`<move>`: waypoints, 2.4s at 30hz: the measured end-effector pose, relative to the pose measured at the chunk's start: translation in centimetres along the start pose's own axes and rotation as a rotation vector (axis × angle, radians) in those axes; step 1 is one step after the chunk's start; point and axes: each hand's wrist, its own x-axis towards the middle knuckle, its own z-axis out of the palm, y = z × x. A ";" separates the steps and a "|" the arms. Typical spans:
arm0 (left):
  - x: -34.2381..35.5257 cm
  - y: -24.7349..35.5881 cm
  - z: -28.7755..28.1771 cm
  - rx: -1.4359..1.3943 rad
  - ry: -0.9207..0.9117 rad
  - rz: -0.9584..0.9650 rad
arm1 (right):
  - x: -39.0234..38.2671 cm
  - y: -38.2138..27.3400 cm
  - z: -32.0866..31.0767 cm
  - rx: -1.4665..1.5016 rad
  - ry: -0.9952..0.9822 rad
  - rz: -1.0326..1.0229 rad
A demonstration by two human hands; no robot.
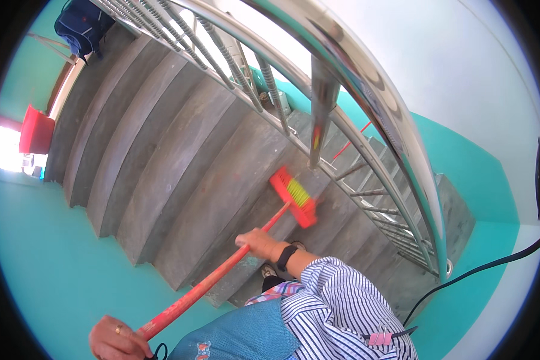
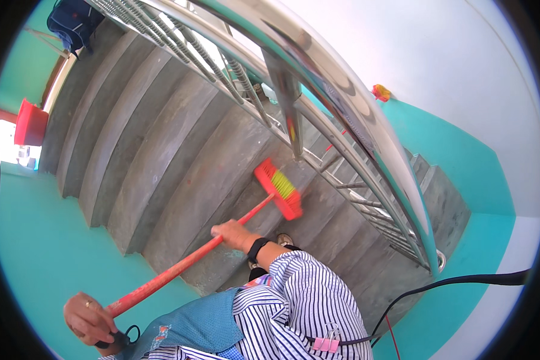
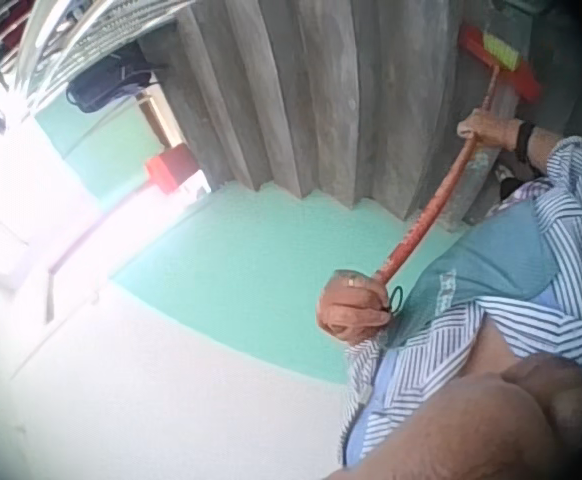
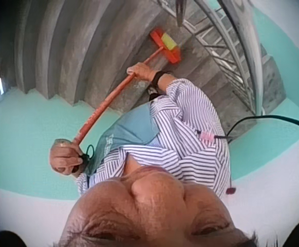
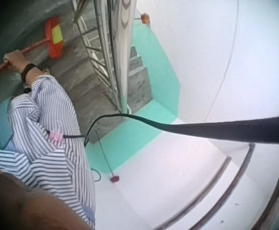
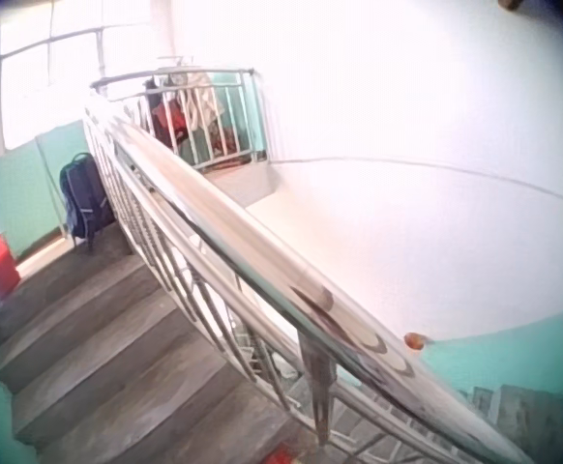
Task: The person sweeps concrete stairs using a broom, moving the broom along the corners and surfaces of each step.
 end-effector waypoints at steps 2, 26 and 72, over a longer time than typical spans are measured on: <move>0.6 2.5 -1.6 0.051 -0.206 0.018 | -0.1 -2.2 2.3 0.133 -0.120 0.001; 1.8 5.9 -1.9 0.078 -0.317 0.073 | -1.4 -7.5 3.5 0.204 -0.165 -0.060; -37.6 0.4 26.2 -0.007 0.281 0.663 | -11.6 -9.3 20.8 -0.267 -0.931 -0.311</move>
